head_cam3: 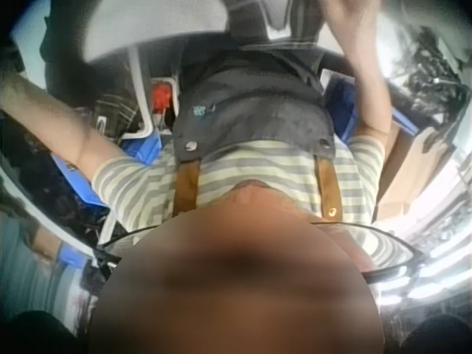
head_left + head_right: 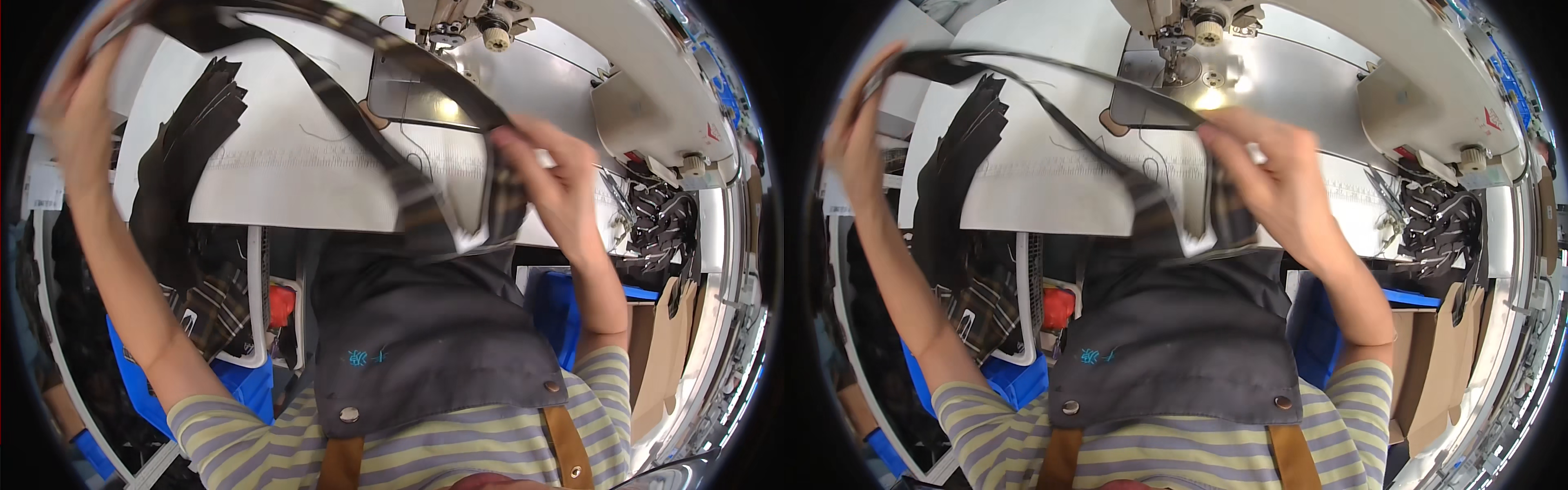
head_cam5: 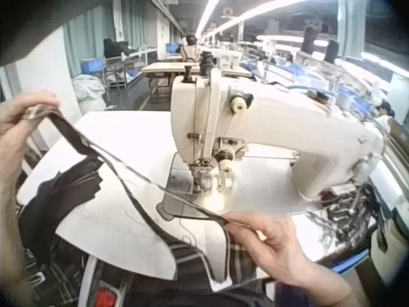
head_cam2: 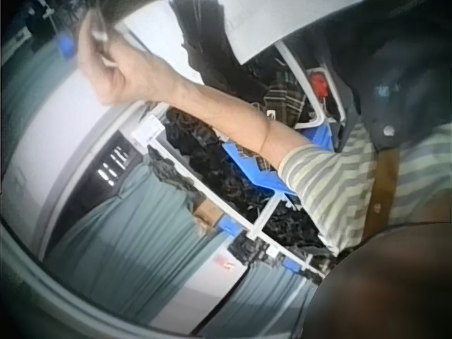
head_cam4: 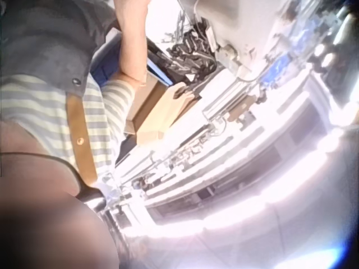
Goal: Sewing a zipper onto a piece of plaid leather or fabric material.
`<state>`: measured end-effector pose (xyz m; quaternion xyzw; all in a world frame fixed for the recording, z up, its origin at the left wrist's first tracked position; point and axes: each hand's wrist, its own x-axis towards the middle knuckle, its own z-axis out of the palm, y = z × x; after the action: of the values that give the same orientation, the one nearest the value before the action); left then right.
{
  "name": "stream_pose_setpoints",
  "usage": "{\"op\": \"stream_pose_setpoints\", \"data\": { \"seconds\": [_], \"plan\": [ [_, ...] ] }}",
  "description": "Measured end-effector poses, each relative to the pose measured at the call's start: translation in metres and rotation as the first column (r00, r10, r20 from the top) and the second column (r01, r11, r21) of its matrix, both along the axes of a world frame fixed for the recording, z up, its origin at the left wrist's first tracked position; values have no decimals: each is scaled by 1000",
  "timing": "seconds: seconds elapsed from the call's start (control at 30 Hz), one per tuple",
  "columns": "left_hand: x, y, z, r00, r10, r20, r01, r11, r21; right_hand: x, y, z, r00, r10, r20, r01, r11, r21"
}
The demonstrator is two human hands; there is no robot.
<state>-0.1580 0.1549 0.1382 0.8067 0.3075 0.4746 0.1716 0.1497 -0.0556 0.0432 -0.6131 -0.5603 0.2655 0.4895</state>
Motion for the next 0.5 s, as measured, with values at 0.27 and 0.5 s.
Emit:
{"op": "stream_pose_setpoints", "data": {
  "seconds": [0.27, 0.5],
  "plan": [
    [-50, -124, 22, 684, -465, -562, 226, 868, -442, -27, -60, -7, 742, 657, 133, -657, 752, -50],
    [-88, -146, 19, 637, -69, -768, -28, 993, -112, -32, -57, -23, 535, 728, 429, -684, 671, -285]
  ]
}}
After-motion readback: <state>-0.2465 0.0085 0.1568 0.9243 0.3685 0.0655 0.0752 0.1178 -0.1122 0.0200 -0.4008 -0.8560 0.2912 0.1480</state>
